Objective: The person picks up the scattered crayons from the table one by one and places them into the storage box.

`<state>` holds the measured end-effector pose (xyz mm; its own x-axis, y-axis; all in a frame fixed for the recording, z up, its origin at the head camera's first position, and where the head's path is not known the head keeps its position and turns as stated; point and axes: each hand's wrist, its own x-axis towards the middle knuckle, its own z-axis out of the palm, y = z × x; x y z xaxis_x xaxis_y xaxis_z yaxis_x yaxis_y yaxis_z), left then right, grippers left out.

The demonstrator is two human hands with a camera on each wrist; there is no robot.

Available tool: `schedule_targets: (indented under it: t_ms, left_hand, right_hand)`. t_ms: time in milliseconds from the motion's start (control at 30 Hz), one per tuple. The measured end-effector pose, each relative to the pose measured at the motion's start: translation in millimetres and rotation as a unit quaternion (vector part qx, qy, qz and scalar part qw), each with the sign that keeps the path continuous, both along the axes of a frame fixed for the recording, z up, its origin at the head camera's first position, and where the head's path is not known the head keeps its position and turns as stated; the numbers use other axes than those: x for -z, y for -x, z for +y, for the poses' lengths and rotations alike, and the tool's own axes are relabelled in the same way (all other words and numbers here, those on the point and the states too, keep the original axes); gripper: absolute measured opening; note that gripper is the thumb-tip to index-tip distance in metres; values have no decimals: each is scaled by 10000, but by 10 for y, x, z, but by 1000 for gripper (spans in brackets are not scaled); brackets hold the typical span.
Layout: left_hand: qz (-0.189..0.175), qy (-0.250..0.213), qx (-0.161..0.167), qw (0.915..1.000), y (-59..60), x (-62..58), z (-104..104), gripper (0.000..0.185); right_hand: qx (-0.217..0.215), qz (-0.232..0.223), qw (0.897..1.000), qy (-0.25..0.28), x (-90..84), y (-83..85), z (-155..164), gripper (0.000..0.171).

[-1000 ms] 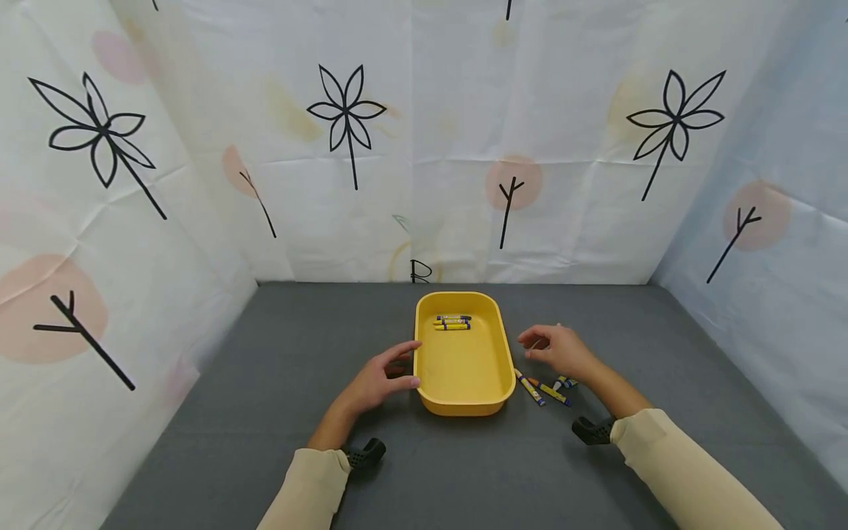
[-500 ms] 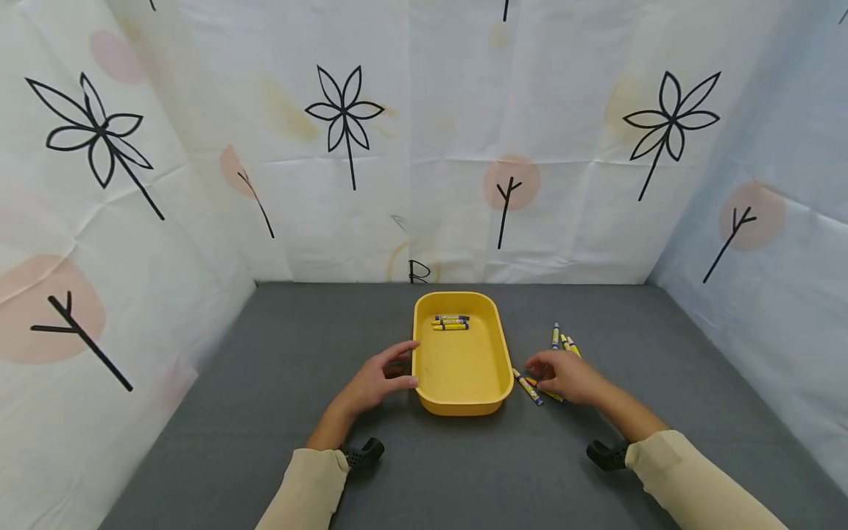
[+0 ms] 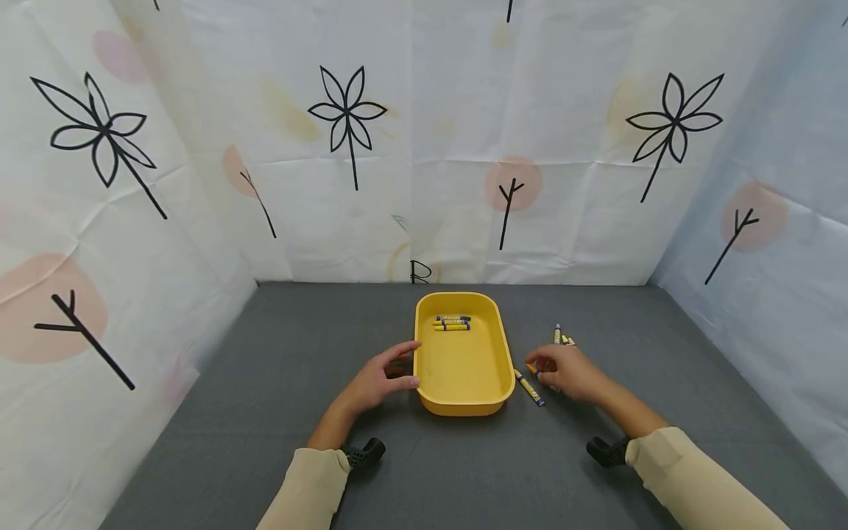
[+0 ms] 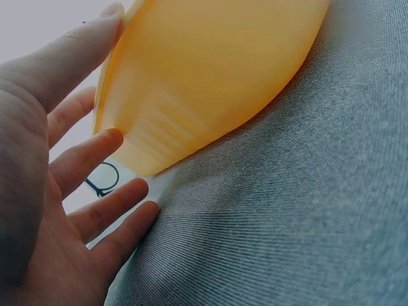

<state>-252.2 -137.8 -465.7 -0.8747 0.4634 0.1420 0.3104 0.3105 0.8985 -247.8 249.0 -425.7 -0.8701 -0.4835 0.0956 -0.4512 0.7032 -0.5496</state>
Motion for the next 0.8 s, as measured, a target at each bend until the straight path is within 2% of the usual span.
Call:
schedule_targets:
  t_ms: [267, 467, 600, 800]
  left_hand:
    - [-172, -65, 134, 9997, -203, -345, 37, 63]
    - [-198, -46, 140, 9997, -205, -355, 39, 63]
    - [-221, -20, 138, 9997, -197, -351, 41, 63]
    - [-209, -44, 137, 9997, -190, -343, 40, 63]
  right_hand:
    - [678, 626, 9944, 510, -173, 150, -15, 26]
    - [972, 891, 9884, 756, -292, 316, -114, 28]
    - [1111, 843, 9870, 804, -400, 428, -234, 28]
    - [966, 717, 9895, 799, -522, 581, -468, 28]
